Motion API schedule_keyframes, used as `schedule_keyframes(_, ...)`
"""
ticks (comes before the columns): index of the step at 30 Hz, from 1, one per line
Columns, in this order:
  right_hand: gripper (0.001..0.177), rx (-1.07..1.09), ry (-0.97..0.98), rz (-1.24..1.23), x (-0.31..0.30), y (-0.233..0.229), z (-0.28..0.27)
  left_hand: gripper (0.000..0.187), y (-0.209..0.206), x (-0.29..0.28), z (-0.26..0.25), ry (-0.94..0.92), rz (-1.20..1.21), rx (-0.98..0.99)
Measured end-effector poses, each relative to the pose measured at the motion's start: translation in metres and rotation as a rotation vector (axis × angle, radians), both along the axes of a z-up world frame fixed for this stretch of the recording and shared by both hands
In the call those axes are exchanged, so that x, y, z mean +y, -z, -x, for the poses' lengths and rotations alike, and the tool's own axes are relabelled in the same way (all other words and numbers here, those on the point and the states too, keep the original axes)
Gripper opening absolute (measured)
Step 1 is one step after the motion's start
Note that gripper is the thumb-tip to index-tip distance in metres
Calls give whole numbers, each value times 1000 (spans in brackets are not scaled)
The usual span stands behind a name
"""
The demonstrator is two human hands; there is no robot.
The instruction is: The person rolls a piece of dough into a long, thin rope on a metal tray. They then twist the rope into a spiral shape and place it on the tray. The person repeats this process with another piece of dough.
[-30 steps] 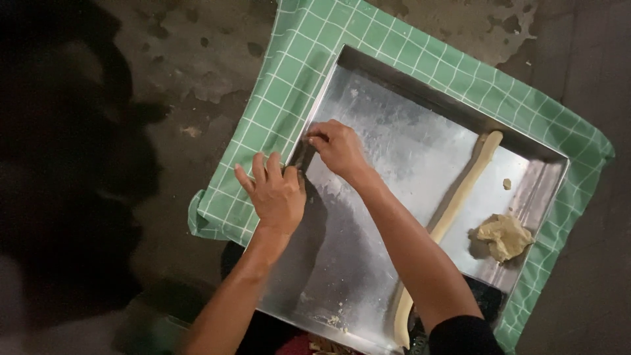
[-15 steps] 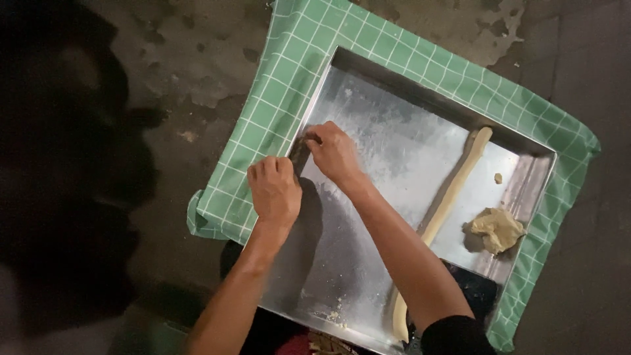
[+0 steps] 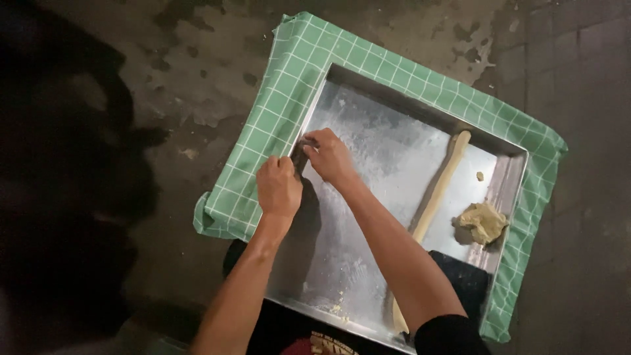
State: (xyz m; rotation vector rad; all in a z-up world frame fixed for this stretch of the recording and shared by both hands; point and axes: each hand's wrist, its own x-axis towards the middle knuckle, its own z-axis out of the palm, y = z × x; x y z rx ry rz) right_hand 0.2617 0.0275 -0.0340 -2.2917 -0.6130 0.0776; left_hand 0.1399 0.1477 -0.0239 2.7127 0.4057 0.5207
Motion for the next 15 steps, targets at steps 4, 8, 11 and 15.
schedule_keyframes(4,28,34,5,56,6,-23,7,14,-8,1,0,-4,-36,-59)
schedule_keyframes(8,23,125,121,89,11,-10,-1,8,-7,1,-4,-1,-3,-13)
schedule_keyframes(11,20,125,180,117,11,20,-13,7,-12,2,-1,-4,30,3)
schedule_keyframes(15,15,152,222,138,14,-7,5,6,-20,2,4,-14,64,15)
